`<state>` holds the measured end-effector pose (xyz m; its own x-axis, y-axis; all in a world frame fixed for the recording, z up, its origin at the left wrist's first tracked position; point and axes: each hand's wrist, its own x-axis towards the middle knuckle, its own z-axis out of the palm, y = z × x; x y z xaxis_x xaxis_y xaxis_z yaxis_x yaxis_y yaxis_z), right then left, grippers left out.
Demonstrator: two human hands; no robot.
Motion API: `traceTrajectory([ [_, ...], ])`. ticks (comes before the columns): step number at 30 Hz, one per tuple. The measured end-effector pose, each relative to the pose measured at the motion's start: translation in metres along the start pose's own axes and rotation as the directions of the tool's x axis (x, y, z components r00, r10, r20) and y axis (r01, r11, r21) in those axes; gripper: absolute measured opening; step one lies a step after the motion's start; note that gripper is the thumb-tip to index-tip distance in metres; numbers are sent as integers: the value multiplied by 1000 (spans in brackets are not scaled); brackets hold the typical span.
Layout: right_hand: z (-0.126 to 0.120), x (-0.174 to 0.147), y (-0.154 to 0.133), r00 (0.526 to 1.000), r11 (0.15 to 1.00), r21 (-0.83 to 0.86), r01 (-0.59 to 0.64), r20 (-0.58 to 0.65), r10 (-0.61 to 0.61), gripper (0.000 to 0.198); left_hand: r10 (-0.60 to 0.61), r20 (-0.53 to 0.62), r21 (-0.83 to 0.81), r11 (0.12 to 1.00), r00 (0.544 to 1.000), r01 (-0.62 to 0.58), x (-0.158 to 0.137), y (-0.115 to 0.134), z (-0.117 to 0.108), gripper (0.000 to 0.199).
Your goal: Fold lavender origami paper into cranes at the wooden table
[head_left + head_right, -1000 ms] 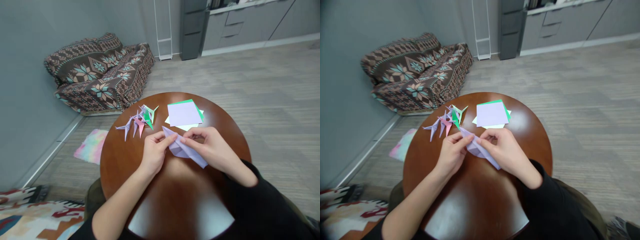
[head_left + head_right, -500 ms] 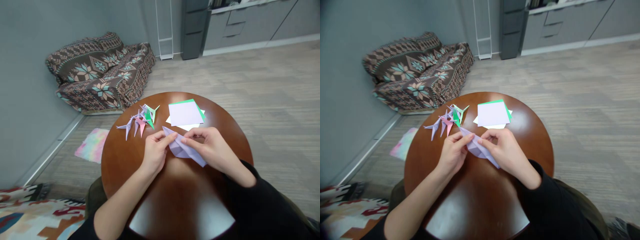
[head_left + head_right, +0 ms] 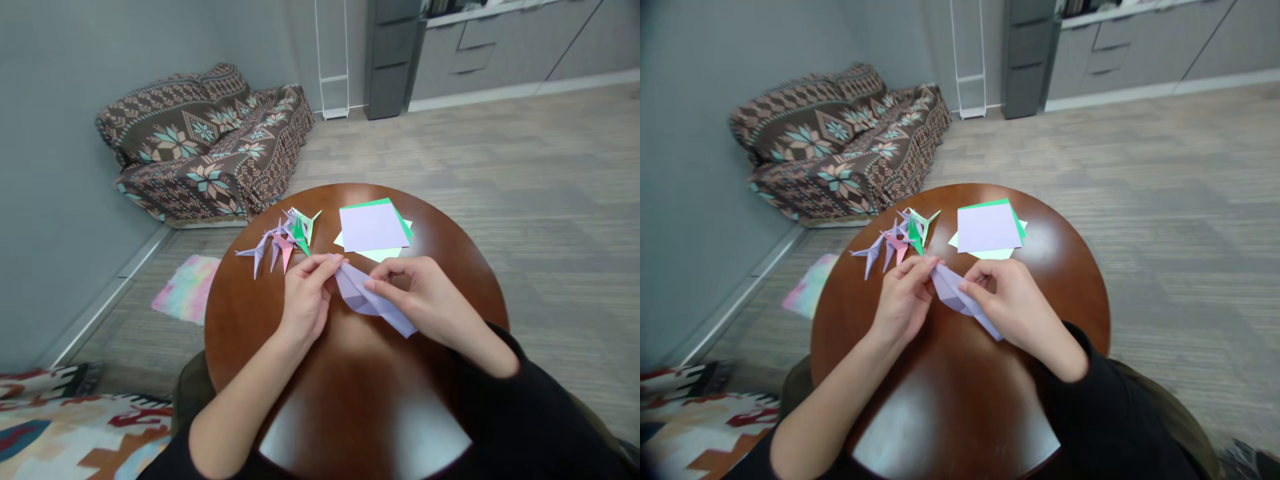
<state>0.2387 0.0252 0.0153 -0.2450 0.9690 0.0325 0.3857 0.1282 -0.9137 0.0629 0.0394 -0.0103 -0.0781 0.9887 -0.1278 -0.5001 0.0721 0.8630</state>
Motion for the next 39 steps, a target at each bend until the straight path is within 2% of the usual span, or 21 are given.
traceTrajectory([
  [12, 0, -2, -2, 1000, 998, -51, 30, -8, -30, 17, 15, -8, -55, 998, 1000, -15, 1, 0, 0, 21],
  [19, -4, -4, -2, 995, 990, -104, 97, -13, -99, 17, 14, 132, 21, 1000, 991, -17, -3, -1, 0, 18],
  [25, -4, -5, -1, 986, 962, -228, 149, -36, -161, 17, 10, 113, 49, 999, 994, -16, -5, -3, 1, 20],
  [33, -5, -5, -2, 983, 974, -144, 176, -27, -182, 18, 21, 122, 7, 1000, 992, -22, -5, 0, 2, 21],
  [39, -9, -6, -3, 977, 945, -259, 200, -21, -213, 18, 40, 104, -13, 999, 994, -39, -4, 3, 2, 21],
])
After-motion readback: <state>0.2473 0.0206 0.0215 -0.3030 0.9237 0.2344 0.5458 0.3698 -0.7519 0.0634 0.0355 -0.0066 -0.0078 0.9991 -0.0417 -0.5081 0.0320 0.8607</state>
